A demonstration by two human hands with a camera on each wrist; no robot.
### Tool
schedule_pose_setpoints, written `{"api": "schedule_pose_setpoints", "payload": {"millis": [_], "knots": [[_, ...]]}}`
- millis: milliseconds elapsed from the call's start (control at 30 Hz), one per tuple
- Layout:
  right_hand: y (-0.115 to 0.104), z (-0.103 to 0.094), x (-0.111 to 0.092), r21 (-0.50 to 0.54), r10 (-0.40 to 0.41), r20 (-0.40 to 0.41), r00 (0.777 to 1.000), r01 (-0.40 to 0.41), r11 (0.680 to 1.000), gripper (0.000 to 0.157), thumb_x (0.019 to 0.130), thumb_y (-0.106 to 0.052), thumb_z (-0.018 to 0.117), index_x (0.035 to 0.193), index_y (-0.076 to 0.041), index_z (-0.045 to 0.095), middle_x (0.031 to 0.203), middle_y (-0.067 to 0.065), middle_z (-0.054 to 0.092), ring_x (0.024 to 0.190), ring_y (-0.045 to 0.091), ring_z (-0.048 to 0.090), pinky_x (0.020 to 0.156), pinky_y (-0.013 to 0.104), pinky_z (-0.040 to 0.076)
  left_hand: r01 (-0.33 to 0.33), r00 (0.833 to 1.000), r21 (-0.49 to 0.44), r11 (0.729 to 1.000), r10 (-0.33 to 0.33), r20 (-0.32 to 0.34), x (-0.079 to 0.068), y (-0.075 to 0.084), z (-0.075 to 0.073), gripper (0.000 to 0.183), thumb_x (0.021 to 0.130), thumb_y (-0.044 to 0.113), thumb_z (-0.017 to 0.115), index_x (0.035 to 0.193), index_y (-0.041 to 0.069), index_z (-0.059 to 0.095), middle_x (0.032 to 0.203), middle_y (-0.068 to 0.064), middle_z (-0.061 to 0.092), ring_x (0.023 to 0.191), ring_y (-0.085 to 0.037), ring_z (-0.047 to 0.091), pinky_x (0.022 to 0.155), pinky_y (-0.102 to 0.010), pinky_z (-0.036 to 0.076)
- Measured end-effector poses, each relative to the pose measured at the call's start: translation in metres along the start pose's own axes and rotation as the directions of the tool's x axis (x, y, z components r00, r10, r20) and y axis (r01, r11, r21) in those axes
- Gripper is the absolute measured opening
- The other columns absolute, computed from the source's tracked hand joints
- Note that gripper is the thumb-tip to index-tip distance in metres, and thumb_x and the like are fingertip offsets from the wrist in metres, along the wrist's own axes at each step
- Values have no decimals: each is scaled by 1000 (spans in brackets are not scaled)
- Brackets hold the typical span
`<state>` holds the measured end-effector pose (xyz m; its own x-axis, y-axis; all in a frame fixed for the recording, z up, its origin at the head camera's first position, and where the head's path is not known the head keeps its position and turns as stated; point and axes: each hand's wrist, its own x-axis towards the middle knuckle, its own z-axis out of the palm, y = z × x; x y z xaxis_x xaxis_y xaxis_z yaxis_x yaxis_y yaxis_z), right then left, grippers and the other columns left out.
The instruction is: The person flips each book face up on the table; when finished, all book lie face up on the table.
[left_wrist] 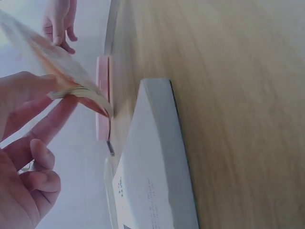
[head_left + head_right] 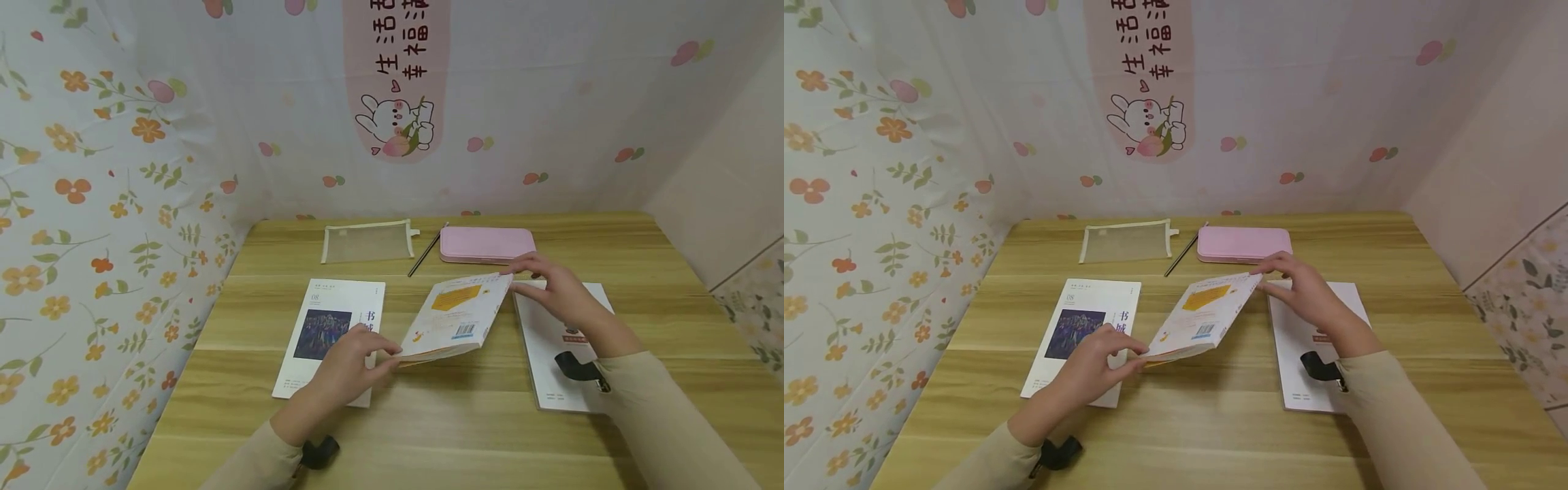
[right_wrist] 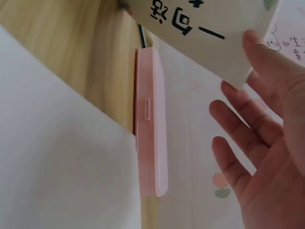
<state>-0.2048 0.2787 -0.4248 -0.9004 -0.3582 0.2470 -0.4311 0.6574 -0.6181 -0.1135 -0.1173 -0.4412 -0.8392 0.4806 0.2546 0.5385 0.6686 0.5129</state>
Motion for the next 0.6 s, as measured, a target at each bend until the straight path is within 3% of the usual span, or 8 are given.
{"api": "schedule_pose_setpoints", "payload": {"millis": [167,267,400,600], "knots": [[-7,-2,3,64,-9,-133,991,18,998,25,93,-9,77,115,-19,74,118,-3,65,103,11,55,86,23,42,-32,993,-102,994,21,-113,-2,-1,-1,12,88,20,82,100,22,81,94,11,79,73,-21,56,65,-20,41],[-11,-2,6,142,13,-204,979,16,990,24,90,-2,77,112,-13,76,113,-6,64,98,5,54,85,18,42,-40,989,-137,990,19,-148,-1,0,-2,12,86,17,84,97,22,81,90,11,77,69,-19,53,62,-19,38],[-16,-2,9,221,31,-280,959,33,975,21,89,3,77,109,-3,76,109,-10,64,93,7,54,83,15,43,-36,987,-186,982,5,-161,-1,3,-3,11,86,17,85,95,22,81,86,12,75,67,-17,53,59,-18,37],[-22,1,13,231,74,-331,941,5,973,19,89,1,78,108,-3,77,106,-12,63,91,8,54,81,16,43,-34,984,-250,968,-11,-177,-2,8,-3,12,85,15,85,94,22,79,87,10,74,67,-23,55,60,-19,38]]}}
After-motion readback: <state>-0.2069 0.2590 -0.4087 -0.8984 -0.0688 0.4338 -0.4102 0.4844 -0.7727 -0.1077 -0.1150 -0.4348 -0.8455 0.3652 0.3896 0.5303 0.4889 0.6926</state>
